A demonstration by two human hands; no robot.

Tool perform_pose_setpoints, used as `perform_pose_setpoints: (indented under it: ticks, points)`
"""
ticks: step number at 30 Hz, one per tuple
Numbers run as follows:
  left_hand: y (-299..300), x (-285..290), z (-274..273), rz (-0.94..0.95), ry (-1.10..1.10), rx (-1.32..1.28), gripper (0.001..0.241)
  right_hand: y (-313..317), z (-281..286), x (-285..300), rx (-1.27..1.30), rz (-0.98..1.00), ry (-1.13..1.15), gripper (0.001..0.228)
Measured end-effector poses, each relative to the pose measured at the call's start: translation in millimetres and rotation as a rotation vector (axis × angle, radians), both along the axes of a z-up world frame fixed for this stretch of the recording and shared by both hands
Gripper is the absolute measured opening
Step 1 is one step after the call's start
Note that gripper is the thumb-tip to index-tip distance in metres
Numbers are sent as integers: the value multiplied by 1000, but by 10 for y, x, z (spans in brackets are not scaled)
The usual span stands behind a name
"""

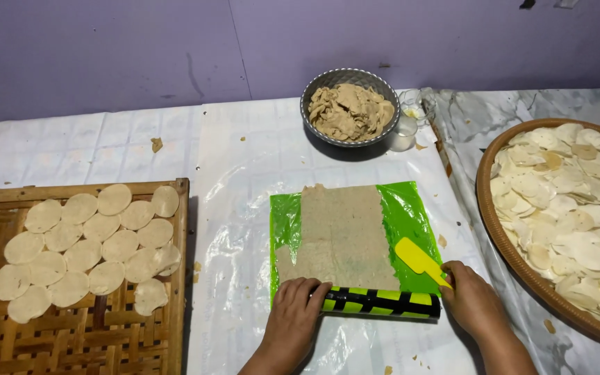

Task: Flatten dough into thin circles using a rolling tool and spatula, then arrange them on a drying tray.

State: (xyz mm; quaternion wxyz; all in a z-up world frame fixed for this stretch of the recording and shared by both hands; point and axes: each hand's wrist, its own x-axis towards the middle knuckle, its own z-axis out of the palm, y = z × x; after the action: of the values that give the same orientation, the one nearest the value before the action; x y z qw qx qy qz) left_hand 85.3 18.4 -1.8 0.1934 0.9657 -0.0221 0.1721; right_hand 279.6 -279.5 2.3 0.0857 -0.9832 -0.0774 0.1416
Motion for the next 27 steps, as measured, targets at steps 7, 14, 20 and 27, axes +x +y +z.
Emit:
perform_pose_setpoints:
  ticks: [7,14,20,27]
  points:
    - [104,244,266,-126,158,-130,55,281,443,556,139,-72,14,36]
    - [457,1044,558,-36,283,-209,43,1268,1024,1450,198,59,-144,22]
    - [830,2195,545,240,180,-571,60,1951,683,2600,197,150,-182,33]
    - [1161,3328,37,446,211,-933,102,2518,586,2970,213,145,-82,40]
